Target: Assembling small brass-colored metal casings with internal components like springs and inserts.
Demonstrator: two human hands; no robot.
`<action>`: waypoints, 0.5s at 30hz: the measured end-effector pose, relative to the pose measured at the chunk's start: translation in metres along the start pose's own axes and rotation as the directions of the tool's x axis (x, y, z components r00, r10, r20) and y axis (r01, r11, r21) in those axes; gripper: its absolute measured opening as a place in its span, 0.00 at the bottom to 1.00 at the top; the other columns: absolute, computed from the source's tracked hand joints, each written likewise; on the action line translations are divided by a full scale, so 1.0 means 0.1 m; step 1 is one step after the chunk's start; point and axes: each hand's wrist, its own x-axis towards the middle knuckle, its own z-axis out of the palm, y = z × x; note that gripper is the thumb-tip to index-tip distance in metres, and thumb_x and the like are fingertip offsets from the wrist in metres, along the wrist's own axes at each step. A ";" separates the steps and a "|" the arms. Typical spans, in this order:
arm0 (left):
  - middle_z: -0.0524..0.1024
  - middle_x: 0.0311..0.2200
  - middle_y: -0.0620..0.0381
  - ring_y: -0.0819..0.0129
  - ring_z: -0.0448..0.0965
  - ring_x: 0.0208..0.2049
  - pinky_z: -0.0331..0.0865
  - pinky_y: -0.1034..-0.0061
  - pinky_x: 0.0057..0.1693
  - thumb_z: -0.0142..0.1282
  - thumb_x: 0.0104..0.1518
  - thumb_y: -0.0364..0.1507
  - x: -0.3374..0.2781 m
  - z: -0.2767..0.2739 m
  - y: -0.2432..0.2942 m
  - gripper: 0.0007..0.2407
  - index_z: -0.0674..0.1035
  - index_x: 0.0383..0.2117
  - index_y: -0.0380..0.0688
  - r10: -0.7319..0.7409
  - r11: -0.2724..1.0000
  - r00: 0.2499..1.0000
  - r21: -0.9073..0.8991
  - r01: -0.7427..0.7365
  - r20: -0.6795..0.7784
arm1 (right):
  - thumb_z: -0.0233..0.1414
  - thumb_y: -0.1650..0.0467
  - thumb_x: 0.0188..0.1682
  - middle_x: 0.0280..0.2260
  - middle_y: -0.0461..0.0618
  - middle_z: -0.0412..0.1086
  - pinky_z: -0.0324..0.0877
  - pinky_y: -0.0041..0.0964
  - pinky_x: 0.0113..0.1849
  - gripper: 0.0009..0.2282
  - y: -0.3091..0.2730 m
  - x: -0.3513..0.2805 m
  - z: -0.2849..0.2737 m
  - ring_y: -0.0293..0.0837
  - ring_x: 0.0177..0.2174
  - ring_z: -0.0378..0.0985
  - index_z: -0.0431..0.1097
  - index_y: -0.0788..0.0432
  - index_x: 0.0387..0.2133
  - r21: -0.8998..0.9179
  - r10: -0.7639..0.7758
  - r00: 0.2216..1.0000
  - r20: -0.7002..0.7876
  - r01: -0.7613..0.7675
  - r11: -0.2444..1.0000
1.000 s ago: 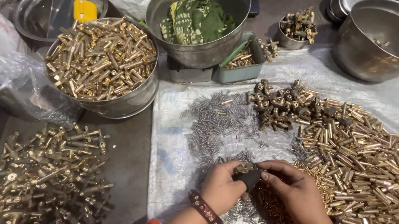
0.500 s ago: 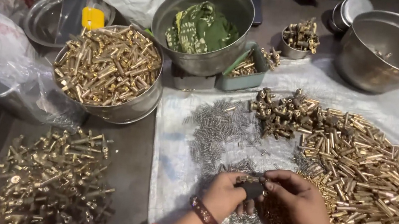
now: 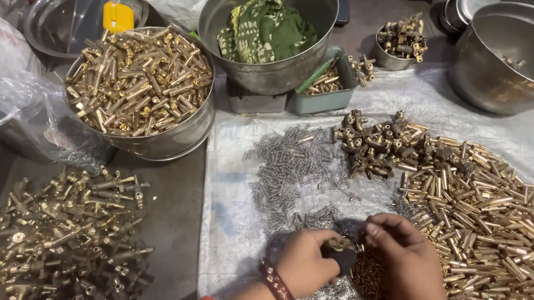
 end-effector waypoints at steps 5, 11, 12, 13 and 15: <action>0.82 0.28 0.53 0.71 0.79 0.25 0.71 0.77 0.33 0.61 0.48 0.23 -0.03 0.02 -0.06 0.13 0.84 0.41 0.41 0.297 0.951 0.948 0.130 -0.282 -0.112 | 0.57 0.76 0.45 0.38 0.50 0.79 0.75 0.35 0.44 0.10 -0.20 -0.19 0.14 0.41 0.40 0.80 0.75 0.63 0.40 -0.219 -0.201 0.977 0.077 0.213 0.952; 0.79 0.31 0.56 0.73 0.78 0.27 0.71 0.78 0.35 0.57 0.46 0.23 -0.12 0.02 0.12 0.13 0.83 0.39 0.42 0.323 0.944 0.943 0.104 -0.314 -0.084 | 0.61 0.76 0.41 0.38 0.48 0.79 0.74 0.35 0.45 0.10 -0.20 -0.27 0.19 0.41 0.41 0.81 0.77 0.62 0.37 -0.438 -0.432 0.860 0.274 0.511 0.739; 0.78 0.30 0.58 0.73 0.77 0.24 0.69 0.77 0.32 0.56 0.46 0.24 -0.14 0.01 0.18 0.13 0.82 0.39 0.43 0.264 0.964 0.960 0.054 -0.260 -0.089 | 0.62 0.76 0.41 0.37 0.48 0.79 0.74 0.35 0.44 0.09 -0.21 -0.27 0.18 0.41 0.40 0.81 0.77 0.61 0.35 -0.446 -0.440 0.850 0.288 0.526 0.724; 0.78 0.30 0.58 0.73 0.77 0.24 0.69 0.77 0.32 0.56 0.46 0.24 -0.17 -0.02 0.15 0.13 0.82 0.39 0.43 0.257 0.966 0.961 0.064 -0.251 -0.099 | 0.62 0.76 0.41 0.37 0.48 0.79 0.74 0.35 0.44 0.09 -0.20 -0.26 0.19 0.41 0.40 0.81 0.77 0.61 0.35 -0.433 -0.438 0.849 0.295 0.527 0.731; 0.76 0.20 0.54 0.72 0.73 0.20 0.65 0.75 0.30 0.59 0.48 0.26 -0.18 -0.04 0.10 0.11 0.83 0.37 0.41 0.174 0.976 0.982 0.143 -0.162 -0.077 | 0.62 0.75 0.42 0.37 0.47 0.79 0.74 0.35 0.45 0.06 -0.19 -0.24 0.18 0.41 0.41 0.81 0.79 0.60 0.32 -0.435 -0.497 0.779 0.382 0.627 0.647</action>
